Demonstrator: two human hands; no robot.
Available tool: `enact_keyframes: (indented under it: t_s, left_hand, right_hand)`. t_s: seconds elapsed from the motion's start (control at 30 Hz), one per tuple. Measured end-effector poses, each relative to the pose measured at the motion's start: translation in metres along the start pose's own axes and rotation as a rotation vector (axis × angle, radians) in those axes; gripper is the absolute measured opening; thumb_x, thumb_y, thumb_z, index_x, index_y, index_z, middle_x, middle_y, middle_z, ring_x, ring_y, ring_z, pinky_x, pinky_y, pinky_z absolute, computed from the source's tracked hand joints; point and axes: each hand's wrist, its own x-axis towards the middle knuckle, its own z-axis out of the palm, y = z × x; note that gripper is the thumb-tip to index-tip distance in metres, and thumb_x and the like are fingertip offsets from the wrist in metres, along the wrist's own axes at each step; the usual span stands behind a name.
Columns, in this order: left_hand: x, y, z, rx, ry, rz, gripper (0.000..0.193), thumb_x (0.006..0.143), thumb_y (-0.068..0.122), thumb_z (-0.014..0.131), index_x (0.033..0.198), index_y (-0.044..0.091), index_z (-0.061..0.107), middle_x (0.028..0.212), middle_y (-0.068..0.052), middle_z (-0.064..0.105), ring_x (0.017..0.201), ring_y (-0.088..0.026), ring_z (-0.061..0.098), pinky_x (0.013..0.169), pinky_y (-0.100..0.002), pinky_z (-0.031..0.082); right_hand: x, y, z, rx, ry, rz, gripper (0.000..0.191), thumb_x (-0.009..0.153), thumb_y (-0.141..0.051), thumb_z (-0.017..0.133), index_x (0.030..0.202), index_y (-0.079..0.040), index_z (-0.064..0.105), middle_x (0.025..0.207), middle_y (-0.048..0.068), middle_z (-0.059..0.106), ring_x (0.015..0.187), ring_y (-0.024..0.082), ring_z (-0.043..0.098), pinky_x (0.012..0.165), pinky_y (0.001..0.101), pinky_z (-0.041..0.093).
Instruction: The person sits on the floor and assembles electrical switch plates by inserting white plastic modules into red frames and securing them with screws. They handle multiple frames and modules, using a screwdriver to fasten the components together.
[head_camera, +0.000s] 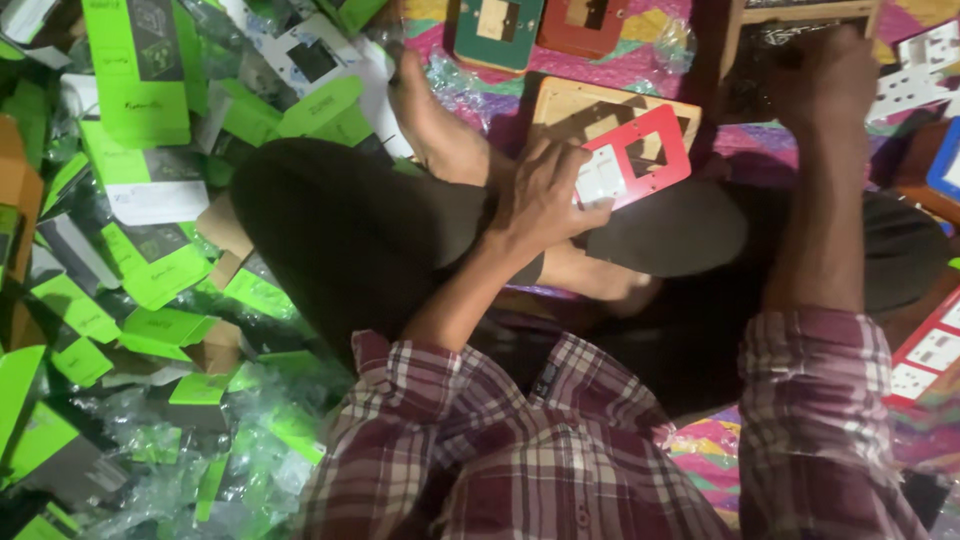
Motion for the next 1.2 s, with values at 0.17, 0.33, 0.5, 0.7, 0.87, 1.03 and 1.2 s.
enact_keyframes:
  t_s: [0.17,0.33,0.5,0.7,0.87,1.03,1.2]
  left_hand:
    - [0.0,-0.001,0.005,-0.006,0.013,0.03,0.052,0.07,0.027,0.087,0.105,0.003,0.056,0.103,-0.015,0.062,0.101,-0.035,0.058,0.092,-0.048,0.052]
    - [0.002,0.0,0.003,-0.016,0.014,0.023,0.053,0.071,0.027,0.086,0.106,0.003,0.056,0.106,-0.015,0.061,0.105,-0.035,0.059,0.097,-0.047,0.05]
    - [0.002,0.002,0.001,0.011,0.003,0.023,0.059,0.071,0.029,0.086,0.112,0.001,0.056,0.11,-0.017,0.061,0.107,-0.036,0.059,0.099,-0.047,0.05]
    - [0.002,0.003,0.002,0.005,0.001,0.022,0.059,0.072,0.029,0.085,0.115,0.0,0.058,0.111,-0.018,0.062,0.106,-0.036,0.059,0.097,-0.047,0.051]
    - [0.003,0.002,0.001,0.01,0.002,0.035,0.06,0.072,0.03,0.085,0.115,-0.002,0.057,0.11,-0.019,0.062,0.105,-0.037,0.06,0.096,-0.047,0.051]
    - [0.002,0.003,0.003,0.016,-0.017,0.018,0.06,0.072,0.031,0.086,0.113,-0.002,0.058,0.11,-0.018,0.063,0.104,-0.037,0.06,0.094,-0.047,0.051]
    - [0.003,0.004,0.003,0.018,-0.025,0.007,0.058,0.073,0.031,0.085,0.112,-0.001,0.058,0.11,-0.018,0.062,0.105,-0.036,0.06,0.095,-0.047,0.051]
  right_hand:
    - [-0.012,0.002,-0.019,0.121,0.063,-0.127,0.014,0.085,0.0,0.067,0.093,-0.001,0.079,0.084,0.016,0.075,0.076,0.022,0.074,0.074,0.0339,0.058]
    - [-0.019,-0.051,-0.055,0.618,-0.025,-0.128,0.006,0.093,0.007,0.075,0.099,0.005,0.076,0.095,0.013,0.075,0.086,0.016,0.071,0.077,0.0278,0.056]
    - [-0.039,-0.11,-0.069,0.977,-0.443,0.069,0.01,0.096,0.002,0.074,0.105,-0.001,0.076,0.091,0.007,0.075,0.075,0.01,0.068,0.062,0.0264,0.052]
    - [-0.045,-0.129,-0.047,0.818,-0.398,-0.216,0.015,0.093,0.001,0.08,0.107,-0.004,0.078,0.099,0.007,0.076,0.09,0.013,0.069,0.081,0.028,0.057]
    - [-0.049,-0.131,-0.03,0.716,-0.249,-0.42,0.029,0.082,-0.006,0.089,0.108,-0.016,0.081,0.123,0.008,0.064,0.123,0.025,0.052,0.107,0.0374,0.047]
    - [-0.051,-0.132,-0.026,0.611,-0.284,-0.406,0.031,0.08,-0.01,0.092,0.107,-0.02,0.082,0.129,0.005,0.065,0.129,0.026,0.05,0.112,0.0408,0.04]
    - [-0.047,-0.135,-0.027,0.655,-0.343,-0.368,0.033,0.077,-0.008,0.089,0.107,-0.021,0.081,0.128,0.004,0.065,0.128,0.025,0.051,0.11,0.0394,0.044]
